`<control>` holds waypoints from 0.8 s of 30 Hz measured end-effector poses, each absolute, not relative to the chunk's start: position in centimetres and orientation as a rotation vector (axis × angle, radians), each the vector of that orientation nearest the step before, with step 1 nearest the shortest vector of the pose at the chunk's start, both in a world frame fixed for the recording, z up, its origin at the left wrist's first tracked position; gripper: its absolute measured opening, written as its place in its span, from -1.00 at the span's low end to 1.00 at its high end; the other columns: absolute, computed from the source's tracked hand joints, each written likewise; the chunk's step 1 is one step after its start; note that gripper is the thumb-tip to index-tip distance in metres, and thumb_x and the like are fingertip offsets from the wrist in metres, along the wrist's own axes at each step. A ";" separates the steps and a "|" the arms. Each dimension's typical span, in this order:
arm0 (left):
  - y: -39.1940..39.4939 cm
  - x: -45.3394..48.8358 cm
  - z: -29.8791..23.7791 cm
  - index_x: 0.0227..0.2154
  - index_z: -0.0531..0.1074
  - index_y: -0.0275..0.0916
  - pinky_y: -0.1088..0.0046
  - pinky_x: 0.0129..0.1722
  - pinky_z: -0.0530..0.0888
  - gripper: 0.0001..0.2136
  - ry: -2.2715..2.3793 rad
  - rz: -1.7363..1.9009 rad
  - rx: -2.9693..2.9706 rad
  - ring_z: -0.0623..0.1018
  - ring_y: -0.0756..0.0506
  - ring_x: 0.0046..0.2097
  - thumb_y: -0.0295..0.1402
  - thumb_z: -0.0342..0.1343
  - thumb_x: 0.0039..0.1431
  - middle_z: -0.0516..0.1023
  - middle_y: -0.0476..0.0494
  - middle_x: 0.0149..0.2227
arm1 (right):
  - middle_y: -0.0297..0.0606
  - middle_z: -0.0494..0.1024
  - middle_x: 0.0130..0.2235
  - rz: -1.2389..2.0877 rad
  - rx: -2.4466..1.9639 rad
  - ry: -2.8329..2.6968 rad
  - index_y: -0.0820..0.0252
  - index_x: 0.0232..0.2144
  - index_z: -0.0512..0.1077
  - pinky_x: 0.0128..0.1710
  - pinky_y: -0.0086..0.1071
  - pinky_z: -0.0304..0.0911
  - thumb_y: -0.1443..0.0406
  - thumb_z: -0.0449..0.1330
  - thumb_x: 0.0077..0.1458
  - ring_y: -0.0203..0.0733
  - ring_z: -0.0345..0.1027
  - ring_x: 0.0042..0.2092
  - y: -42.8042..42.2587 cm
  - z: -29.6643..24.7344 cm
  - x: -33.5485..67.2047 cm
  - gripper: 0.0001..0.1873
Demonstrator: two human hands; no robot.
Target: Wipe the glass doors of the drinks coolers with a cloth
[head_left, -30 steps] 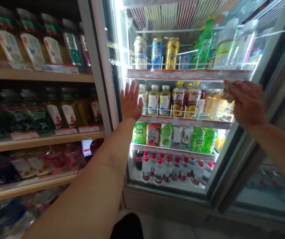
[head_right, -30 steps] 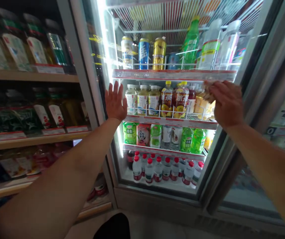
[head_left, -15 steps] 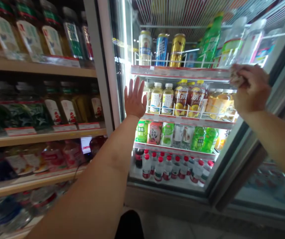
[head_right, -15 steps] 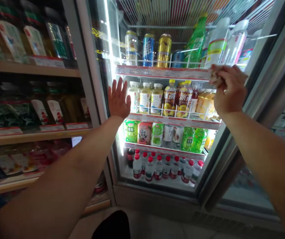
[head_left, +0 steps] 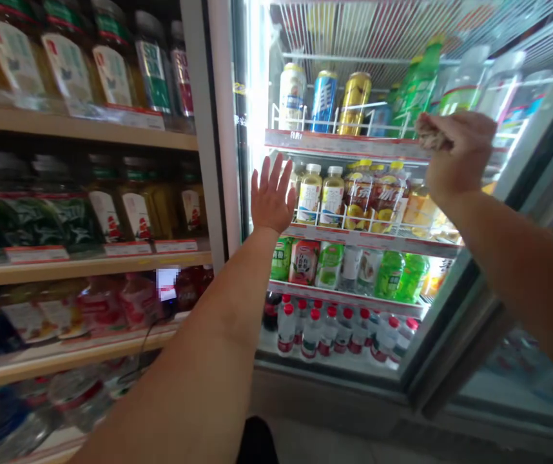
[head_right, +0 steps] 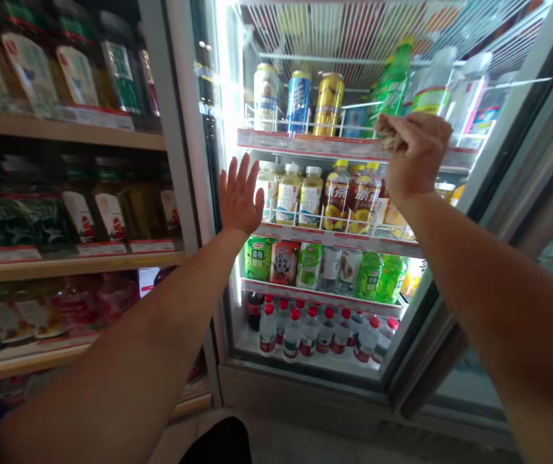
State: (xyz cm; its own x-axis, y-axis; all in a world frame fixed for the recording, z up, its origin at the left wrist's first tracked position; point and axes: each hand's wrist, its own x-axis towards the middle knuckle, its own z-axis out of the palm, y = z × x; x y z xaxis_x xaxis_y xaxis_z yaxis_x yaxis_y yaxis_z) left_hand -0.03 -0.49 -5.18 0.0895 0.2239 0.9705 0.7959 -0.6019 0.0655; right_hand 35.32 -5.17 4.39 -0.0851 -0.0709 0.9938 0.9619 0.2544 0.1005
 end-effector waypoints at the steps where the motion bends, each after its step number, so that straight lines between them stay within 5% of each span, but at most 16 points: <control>1: -0.5 0.0 -5.2 0.48 0.25 -0.14 0.10 0.59 -0.24 -0.45 -0.995 -1.541 -1.884 -0.06 -0.17 0.59 -0.22 -0.05 0.49 0.14 -0.06 0.54 | -0.01 0.61 0.00 -1.116 -0.881 -1.350 0.19 0.11 0.63 0.25 0.07 0.24 0.40 -0.01 0.33 0.10 0.40 0.15 -5.4 3.8 34.5 -0.52; 6: -0.5 -0.1 -5.3 0.49 0.23 -0.18 0.08 0.59 -0.22 -0.43 -0.983 -1.504 -1.868 -0.06 -0.19 0.59 -0.27 -0.07 0.47 0.12 -0.08 0.55 | -0.12 0.54 0.18 -1.129 -0.675 -1.658 0.01 0.20 0.53 0.37 0.22 0.15 0.18 0.15 0.35 0.23 0.34 0.29 -6.9 -0.8 29.9 -0.58; 9: -0.4 -0.2 -5.4 0.48 0.24 -0.20 0.08 0.59 -0.22 -0.44 -0.978 -1.490 -1.861 -0.06 -0.20 0.59 -0.28 -0.08 0.47 0.13 -0.12 0.54 | -0.26 0.59 0.13 -1.052 -0.759 -1.703 -0.17 0.08 0.57 0.38 0.20 0.16 0.18 0.07 0.47 0.16 0.36 0.27 -6.5 0.9 29.1 -0.69; 14: -0.3 -0.3 -5.4 0.48 0.24 -0.18 0.08 0.59 -0.23 -0.45 -0.975 -1.500 -1.868 -0.07 -0.19 0.59 -0.24 -0.09 0.51 0.13 -0.11 0.54 | -0.21 0.60 0.11 -1.036 -0.765 -1.555 -0.07 0.17 0.54 0.36 0.24 0.11 0.32 -0.01 0.46 0.18 0.29 0.28 -4.8 3.8 28.0 -0.58; 19: -0.3 -0.2 -5.5 0.49 0.22 -0.18 0.06 0.59 -0.22 -0.45 -0.965 -1.498 -1.873 -0.07 -0.19 0.59 -0.24 -0.10 0.50 0.12 -0.11 0.55 | -0.28 0.62 0.05 -1.038 -0.755 -1.767 -0.10 0.09 0.60 0.32 0.20 0.14 0.26 0.00 0.49 0.13 0.35 0.21 -5.0 2.8 25.3 -0.61; 24: -0.2 -0.3 -5.5 0.48 0.22 -0.21 0.02 0.59 -0.22 -0.44 -0.956 -1.503 -1.871 -0.08 -0.23 0.59 -0.28 -0.08 0.47 0.12 -0.16 0.55 | -0.31 0.54 0.25 -1.016 -0.869 -1.628 -0.10 0.12 0.58 0.36 0.21 0.11 0.20 -0.03 0.54 0.13 0.27 0.26 -4.4 5.7 23.8 -0.61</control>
